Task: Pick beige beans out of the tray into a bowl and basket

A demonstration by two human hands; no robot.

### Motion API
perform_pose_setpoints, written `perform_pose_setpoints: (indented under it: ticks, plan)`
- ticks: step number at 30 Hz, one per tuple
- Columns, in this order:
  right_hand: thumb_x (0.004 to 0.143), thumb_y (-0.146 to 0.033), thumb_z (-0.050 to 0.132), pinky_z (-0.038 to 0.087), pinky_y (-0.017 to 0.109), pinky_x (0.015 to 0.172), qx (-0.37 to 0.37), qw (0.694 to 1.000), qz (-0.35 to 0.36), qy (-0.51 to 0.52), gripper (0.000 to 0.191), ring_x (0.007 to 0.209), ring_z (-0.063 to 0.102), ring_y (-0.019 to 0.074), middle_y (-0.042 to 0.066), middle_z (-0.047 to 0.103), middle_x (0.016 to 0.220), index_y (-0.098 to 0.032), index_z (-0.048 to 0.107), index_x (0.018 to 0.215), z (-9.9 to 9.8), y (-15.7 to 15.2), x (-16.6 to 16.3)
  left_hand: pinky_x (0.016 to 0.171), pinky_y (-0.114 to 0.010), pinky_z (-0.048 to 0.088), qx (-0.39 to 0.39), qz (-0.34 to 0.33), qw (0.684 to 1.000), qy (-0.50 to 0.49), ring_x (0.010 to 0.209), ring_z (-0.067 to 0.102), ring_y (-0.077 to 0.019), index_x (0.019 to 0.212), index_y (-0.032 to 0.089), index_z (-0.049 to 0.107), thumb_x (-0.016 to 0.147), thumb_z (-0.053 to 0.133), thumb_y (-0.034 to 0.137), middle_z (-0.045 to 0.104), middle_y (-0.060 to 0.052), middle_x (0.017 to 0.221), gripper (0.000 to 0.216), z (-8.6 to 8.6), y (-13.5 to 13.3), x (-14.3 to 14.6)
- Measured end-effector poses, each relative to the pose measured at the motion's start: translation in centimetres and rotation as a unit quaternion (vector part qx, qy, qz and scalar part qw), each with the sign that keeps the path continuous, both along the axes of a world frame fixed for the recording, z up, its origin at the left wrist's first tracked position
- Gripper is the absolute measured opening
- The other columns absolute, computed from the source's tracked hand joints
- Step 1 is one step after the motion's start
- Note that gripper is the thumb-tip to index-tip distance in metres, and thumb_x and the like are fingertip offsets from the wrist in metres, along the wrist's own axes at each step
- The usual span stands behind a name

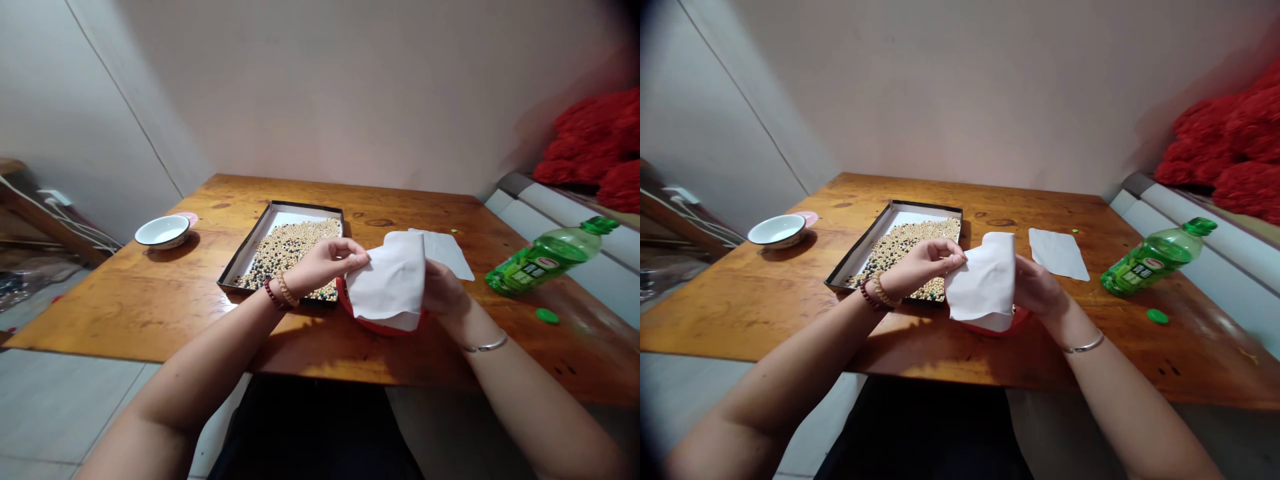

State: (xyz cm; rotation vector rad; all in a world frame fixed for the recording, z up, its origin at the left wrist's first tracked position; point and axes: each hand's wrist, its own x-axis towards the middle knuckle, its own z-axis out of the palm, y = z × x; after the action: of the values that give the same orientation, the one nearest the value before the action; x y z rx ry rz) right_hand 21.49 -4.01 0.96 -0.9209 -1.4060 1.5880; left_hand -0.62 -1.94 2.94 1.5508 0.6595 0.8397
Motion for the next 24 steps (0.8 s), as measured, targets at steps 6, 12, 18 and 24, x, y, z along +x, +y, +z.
perform_pose_setpoints:
  ticks: [6, 12, 18, 24]
  plan:
    - [0.076, -0.044, 0.067, 0.052, 0.038, 0.089, -0.009, 0.998, 0.010, 0.059, 0.042, 0.101, 0.064, 0.0249, 0.008, 0.065, 0.116, -0.024, 0.059, 0.112, -0.44, 0.02, -0.35, 0.064, -0.022, 0.046, -0.002, 0.004, 1.000, 0.014, 0.074, 0.058, -0.0088, 0.089, 0.015, 0.063, 0.079, 0.065, 0.038, 0.067, -0.005, 0.085, 0.026, -0.03, 0.03, -0.02]
    - [0.078, -0.047, 0.063, 0.050, 0.035, 0.093, -0.033, 0.997, 0.048, 0.054, 0.047, 0.102, 0.063, 0.0236, 0.009, 0.064, 0.120, -0.022, 0.059, 0.118, -0.46, 0.39, -0.91, 0.058, -0.018, 0.041, -0.012, -0.002, 1.000, 0.009, 0.069, 0.055, -0.0071, 0.085, 0.013, 0.062, 0.078, 0.067, 0.039, 0.066, -0.005, 0.083, 0.027, 0.10, -0.16, 0.23]
    - [0.085, -0.047, 0.055, 0.049, 0.034, 0.097, -0.066, 0.988, 0.106, 0.090, 0.038, 0.111, 0.060, 0.0219, 0.005, 0.064, 0.122, -0.023, 0.063, 0.114, -0.73, 0.06, -0.61, 0.056, -0.018, 0.039, -0.002, 0.018, 0.999, 0.031, 0.065, 0.052, -0.0063, 0.087, 0.013, 0.064, 0.080, 0.065, 0.041, 0.066, -0.005, 0.083, 0.029, 0.11, -0.05, 0.18]
    - [0.082, -0.049, 0.056, 0.050, 0.038, 0.096, -0.015, 0.997, 0.061, 0.043, 0.038, 0.109, 0.061, 0.0234, 0.005, 0.064, 0.122, -0.024, 0.062, 0.111, -0.74, 0.13, -0.62, 0.057, -0.020, 0.042, 0.006, 0.035, 0.999, 0.017, 0.066, 0.055, -0.0074, 0.086, 0.013, 0.062, 0.079, 0.065, 0.040, 0.065, -0.005, 0.081, 0.028, -0.05, 0.03, 0.24]
